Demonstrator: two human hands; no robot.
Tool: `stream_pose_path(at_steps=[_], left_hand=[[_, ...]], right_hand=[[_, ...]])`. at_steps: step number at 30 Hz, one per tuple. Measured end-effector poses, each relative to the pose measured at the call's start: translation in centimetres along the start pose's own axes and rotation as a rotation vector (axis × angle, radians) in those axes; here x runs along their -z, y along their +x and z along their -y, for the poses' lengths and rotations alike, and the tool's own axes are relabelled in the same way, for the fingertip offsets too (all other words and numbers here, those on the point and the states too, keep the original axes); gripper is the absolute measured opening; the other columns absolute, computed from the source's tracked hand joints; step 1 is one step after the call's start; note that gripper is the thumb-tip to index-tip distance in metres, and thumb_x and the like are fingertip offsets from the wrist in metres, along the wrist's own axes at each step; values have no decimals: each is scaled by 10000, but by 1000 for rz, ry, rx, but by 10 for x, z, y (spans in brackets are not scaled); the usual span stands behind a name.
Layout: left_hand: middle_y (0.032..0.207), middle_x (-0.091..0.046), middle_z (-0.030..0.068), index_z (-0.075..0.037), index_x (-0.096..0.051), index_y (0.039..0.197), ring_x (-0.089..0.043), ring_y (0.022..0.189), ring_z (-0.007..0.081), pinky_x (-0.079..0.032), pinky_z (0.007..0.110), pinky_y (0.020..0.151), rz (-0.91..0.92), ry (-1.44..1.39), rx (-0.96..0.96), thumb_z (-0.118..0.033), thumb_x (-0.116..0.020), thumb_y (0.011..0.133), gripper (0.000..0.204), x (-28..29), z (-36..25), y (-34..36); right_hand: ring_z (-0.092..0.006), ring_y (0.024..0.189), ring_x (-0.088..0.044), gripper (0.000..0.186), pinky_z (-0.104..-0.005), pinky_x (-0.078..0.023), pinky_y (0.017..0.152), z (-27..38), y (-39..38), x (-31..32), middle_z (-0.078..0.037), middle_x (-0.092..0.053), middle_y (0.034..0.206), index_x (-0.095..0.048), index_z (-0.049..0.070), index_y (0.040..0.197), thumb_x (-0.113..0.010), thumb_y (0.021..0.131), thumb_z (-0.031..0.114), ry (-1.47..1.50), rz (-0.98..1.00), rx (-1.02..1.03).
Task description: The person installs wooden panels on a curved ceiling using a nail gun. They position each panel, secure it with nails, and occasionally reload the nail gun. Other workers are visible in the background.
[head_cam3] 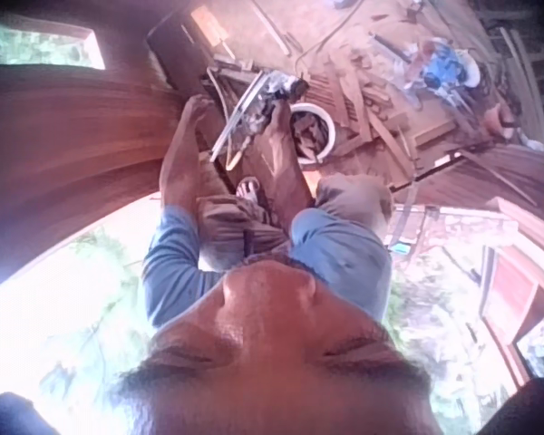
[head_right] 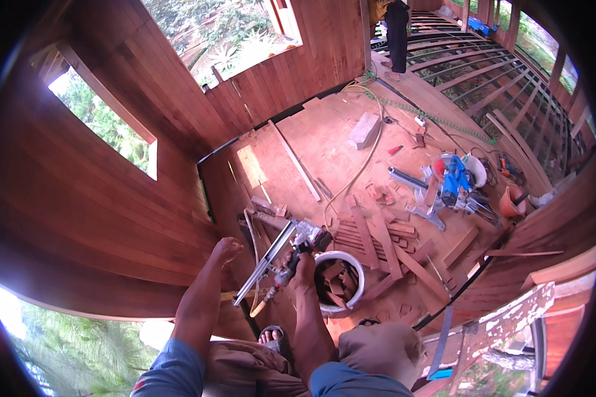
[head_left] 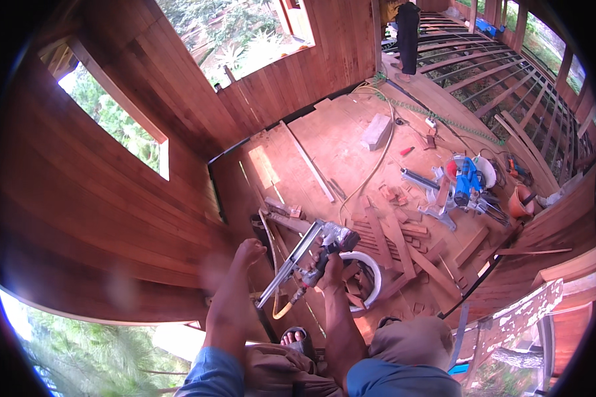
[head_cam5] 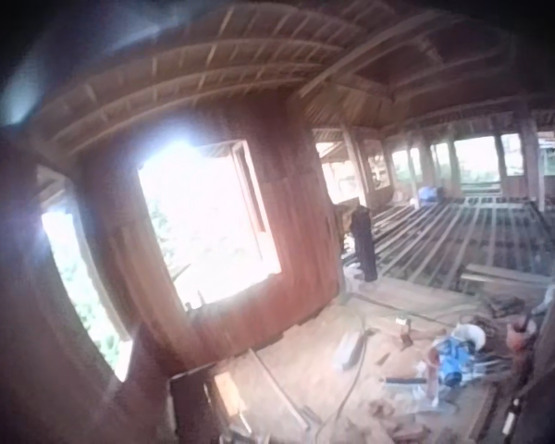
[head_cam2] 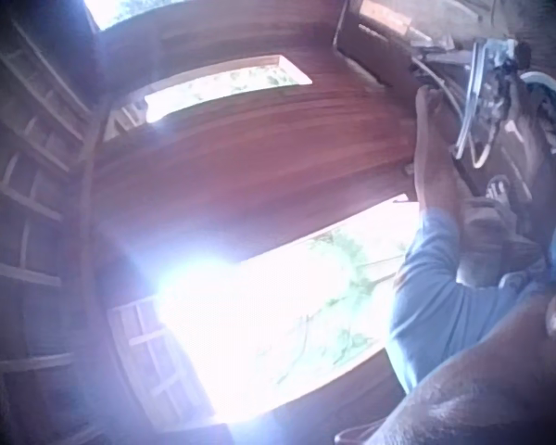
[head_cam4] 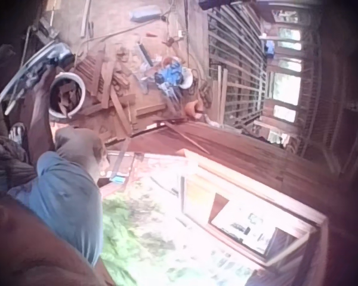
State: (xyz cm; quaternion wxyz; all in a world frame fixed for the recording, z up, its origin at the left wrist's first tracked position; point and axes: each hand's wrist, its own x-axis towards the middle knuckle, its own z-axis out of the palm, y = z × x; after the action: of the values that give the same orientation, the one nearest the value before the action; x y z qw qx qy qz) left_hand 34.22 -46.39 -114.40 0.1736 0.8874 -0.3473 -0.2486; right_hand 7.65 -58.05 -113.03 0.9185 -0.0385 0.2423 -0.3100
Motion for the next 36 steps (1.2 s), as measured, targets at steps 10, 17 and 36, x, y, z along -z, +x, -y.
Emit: stream_pose_path(at_steps=[10,17,36], left_hand=[[1050,-682,206,-43,-692,1082,-658,1010,349,-526,403,877,9,-19,44,-333,-685,777,421,-1,1,1],[1042,-684,207,-33,-696,1068,-661,1000,346,-521,396,884,30,8,19,-333,-696,783,414,-4,4,5],[930,-711,147,-106,-736,985,-690,862,285,-550,382,786,89,172,-98,-351,-708,761,334,-23,-5,15]], right_hand=[[-146,535,-473,357,-367,-458,555,-1,-5,-9,-12,-456,662,-554,68,1195,-486,965,333,-85,-28,35],[-177,553,-486,399,-384,-451,567,-3,-4,2,-37,-485,673,-551,109,1287,-469,931,267,-1,40,1],[-94,463,-428,414,-288,-418,428,-2,5,27,36,-422,605,-567,157,1202,-445,977,484,-41,24,5]])
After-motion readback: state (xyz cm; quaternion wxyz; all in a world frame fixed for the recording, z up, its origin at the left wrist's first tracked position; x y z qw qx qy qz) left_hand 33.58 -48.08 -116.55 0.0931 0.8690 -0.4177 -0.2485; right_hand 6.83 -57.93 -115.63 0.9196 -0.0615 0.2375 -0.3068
